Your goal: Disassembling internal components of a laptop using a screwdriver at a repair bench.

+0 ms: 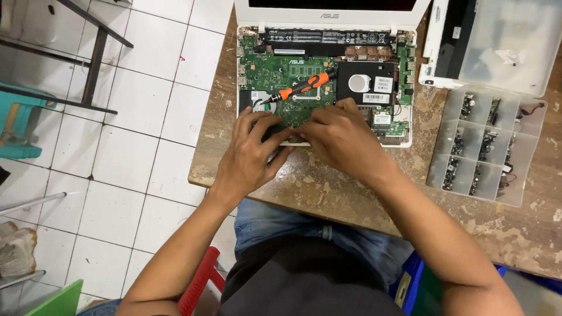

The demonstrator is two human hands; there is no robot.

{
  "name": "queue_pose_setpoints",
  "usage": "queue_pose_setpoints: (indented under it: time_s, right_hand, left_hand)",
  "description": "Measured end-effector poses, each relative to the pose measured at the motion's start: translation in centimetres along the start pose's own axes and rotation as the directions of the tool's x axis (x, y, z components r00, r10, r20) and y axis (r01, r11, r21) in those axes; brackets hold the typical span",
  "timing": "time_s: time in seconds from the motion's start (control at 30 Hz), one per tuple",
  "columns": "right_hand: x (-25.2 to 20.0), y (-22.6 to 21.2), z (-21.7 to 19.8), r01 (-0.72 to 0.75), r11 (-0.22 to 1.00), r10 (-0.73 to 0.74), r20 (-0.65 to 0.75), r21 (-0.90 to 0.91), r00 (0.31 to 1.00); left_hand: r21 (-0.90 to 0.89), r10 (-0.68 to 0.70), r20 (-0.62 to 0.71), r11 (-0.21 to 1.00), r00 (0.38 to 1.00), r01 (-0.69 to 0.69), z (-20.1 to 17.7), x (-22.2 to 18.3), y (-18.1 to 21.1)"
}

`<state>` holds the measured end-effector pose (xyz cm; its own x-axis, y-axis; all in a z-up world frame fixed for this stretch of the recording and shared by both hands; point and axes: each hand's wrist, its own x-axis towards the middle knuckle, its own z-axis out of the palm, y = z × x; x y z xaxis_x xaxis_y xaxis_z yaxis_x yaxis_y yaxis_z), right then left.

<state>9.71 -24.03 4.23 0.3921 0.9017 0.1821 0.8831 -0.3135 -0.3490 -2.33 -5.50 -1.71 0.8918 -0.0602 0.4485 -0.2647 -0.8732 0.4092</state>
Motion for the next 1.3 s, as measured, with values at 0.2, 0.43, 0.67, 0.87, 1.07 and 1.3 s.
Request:
queue_pose_setpoints:
  time_s: [0.2,0.43,0.67,0.87,1.07,1.3]
  right_hand:
    - [0.1,0.3,0.2,-0.009,0.999,0.008,0.016,0.045,1.000]
    - [0.2,0.4,0.2,0.017,1.000,-0.017,0.034,-0.001,0.999]
    - [0.5,0.4,0.2,0.075,0.993,-0.065,0.101,-0.088,0.993]
    - [0.5,0.3,0.5,0.050,0.997,-0.042,0.127,-0.063,0.991]
    - [0.2,0.6,1.3,-0.062,0.997,0.058,0.116,0.036,0.992]
    - [0.3,0.1,0.5,-0.093,0.992,0.080,0.150,0.081,0.985]
  left_hand:
    - [-0.061,-0.037,0.036,0.997,0.999,0.039,-0.3,-0.1,0.0]
    - [0.002,-0.021,0.062,1.000,0.998,0.021,0.1,-0.3,-0.3]
    - [0.100,0.026,0.083,0.994,0.996,-0.035,-0.4,0.1,0.0]
    - [0.201,0.079,0.133,0.974,0.988,-0.105,-0.7,0.9,0.1]
    - [0.248,0.125,0.138,0.956,0.983,-0.156,-0.2,0.6,-0.2]
    - [0.209,0.145,0.077,0.965,0.986,-0.158,0.0,0.1,-0.2]
